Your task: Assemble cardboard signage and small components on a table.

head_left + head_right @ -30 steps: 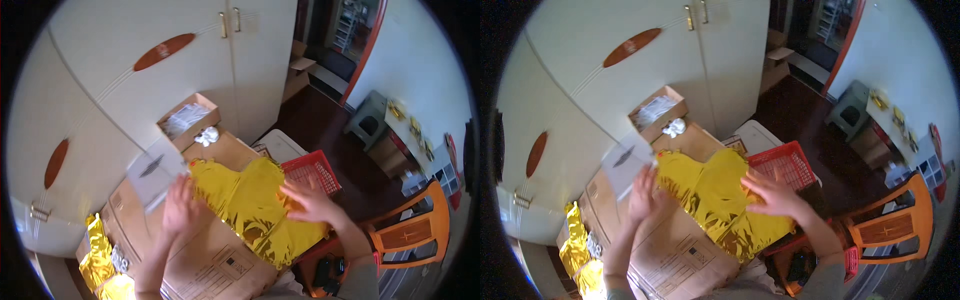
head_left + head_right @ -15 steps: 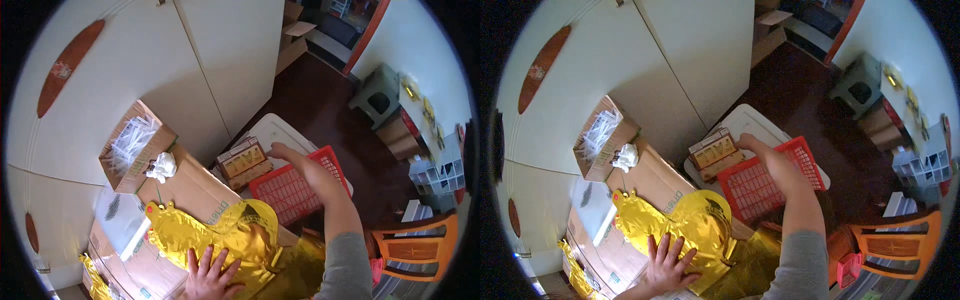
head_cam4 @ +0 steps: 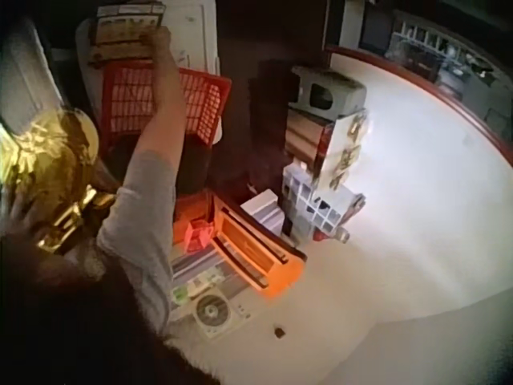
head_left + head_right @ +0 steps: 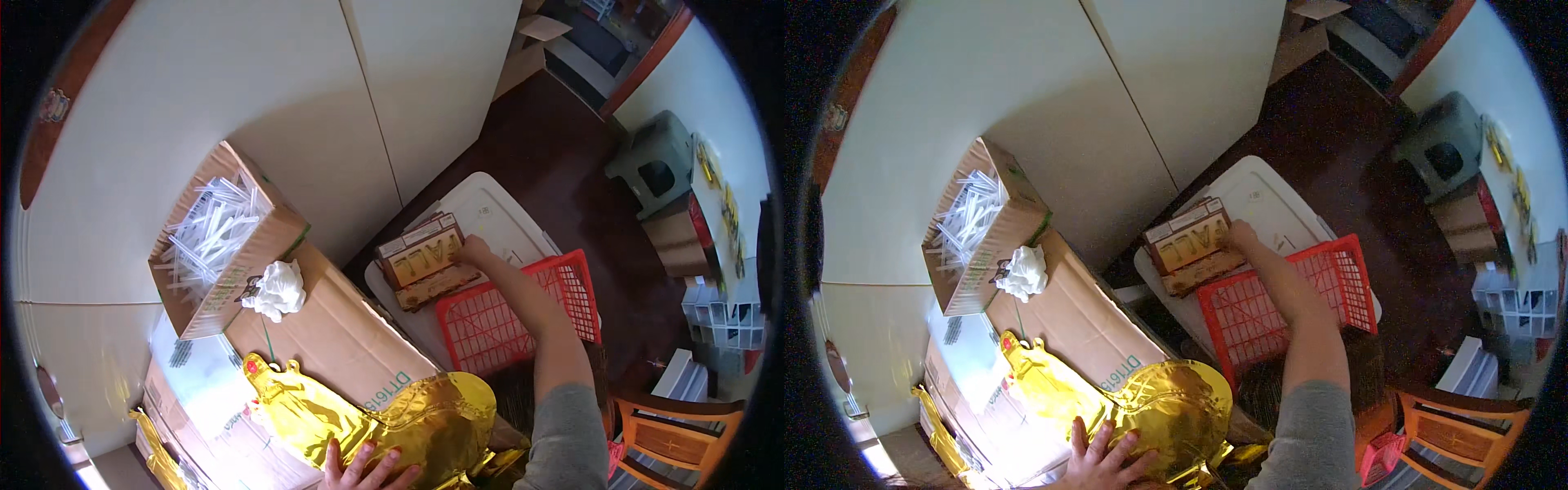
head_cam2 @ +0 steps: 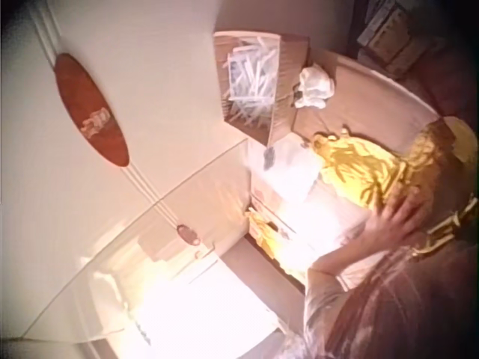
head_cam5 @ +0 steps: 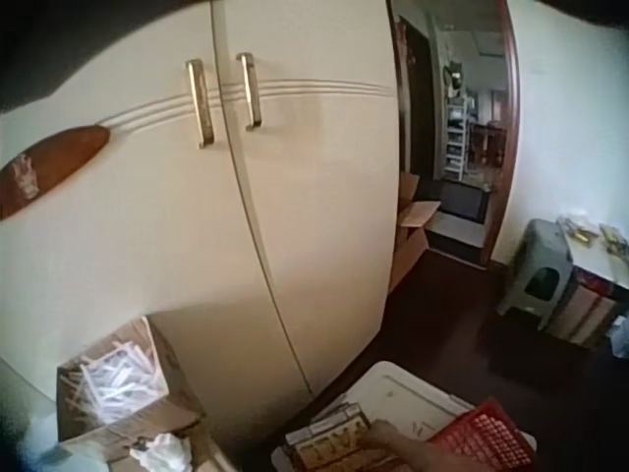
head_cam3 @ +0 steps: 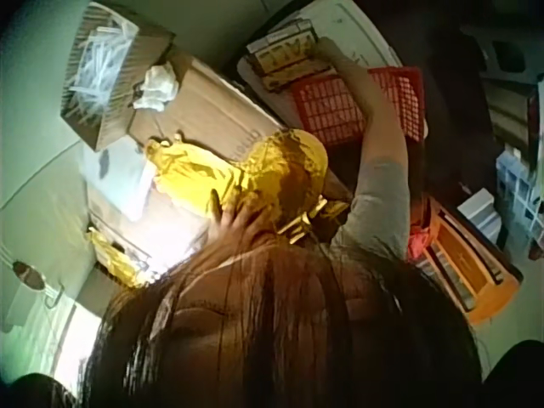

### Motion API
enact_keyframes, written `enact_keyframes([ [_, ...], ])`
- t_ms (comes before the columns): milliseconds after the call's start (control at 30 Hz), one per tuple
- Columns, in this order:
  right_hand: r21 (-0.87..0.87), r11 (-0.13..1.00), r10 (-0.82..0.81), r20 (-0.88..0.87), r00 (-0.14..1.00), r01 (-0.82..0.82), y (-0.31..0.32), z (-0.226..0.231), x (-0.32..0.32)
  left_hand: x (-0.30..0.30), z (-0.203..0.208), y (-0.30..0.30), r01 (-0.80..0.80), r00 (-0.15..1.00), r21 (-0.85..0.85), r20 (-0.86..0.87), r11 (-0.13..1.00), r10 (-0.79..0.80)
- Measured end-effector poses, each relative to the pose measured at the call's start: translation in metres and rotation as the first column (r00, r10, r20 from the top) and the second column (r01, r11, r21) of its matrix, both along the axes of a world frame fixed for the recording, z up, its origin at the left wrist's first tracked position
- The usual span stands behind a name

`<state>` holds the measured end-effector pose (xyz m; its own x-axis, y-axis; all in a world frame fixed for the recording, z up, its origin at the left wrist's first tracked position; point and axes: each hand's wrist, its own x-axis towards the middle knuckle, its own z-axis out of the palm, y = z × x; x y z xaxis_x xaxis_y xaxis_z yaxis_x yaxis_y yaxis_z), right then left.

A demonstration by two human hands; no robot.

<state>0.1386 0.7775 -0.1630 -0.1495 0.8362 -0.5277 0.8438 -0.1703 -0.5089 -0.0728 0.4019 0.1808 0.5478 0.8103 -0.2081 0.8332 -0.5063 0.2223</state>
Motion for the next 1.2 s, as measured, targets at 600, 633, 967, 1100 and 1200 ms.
enact_keyframes([
  [600, -0.091, 0.996, -0.064, -0.800, 0.597, -0.015, -0.019, 0.081, -0.012, 0.004, 0.003, -0.006, -0.006, 0.997, 0.091, -0.076, 0.996, 0.013],
  [633, -0.070, 0.998, -0.054, -0.817, 0.574, -0.006, -0.026, 0.112, -0.012, 0.003, 0.004, -0.007, -0.011, 0.998, 0.098, -0.068, 0.995, 0.018],
  [967, 0.087, 0.963, 0.011, -0.959, 0.284, 0.257, -0.129, 0.356, 0.078, -0.004, 0.012, -0.034, -0.038, 0.996, 0.366, 0.089, 0.930, 0.005],
  [1100, 0.073, 0.946, 0.060, -0.997, 0.051, 0.315, -0.220, 0.429, 0.093, 0.000, 0.036, -0.070, -0.299, 0.883, 0.426, 0.464, 0.854, 0.077],
  [1200, 0.171, 0.955, 0.184, -0.982, -0.034, 0.243, -0.298, 0.469, 0.073, -0.013, 0.068, -0.109, -0.503, 0.563, 0.232, 0.819, 0.832, 0.112],
])
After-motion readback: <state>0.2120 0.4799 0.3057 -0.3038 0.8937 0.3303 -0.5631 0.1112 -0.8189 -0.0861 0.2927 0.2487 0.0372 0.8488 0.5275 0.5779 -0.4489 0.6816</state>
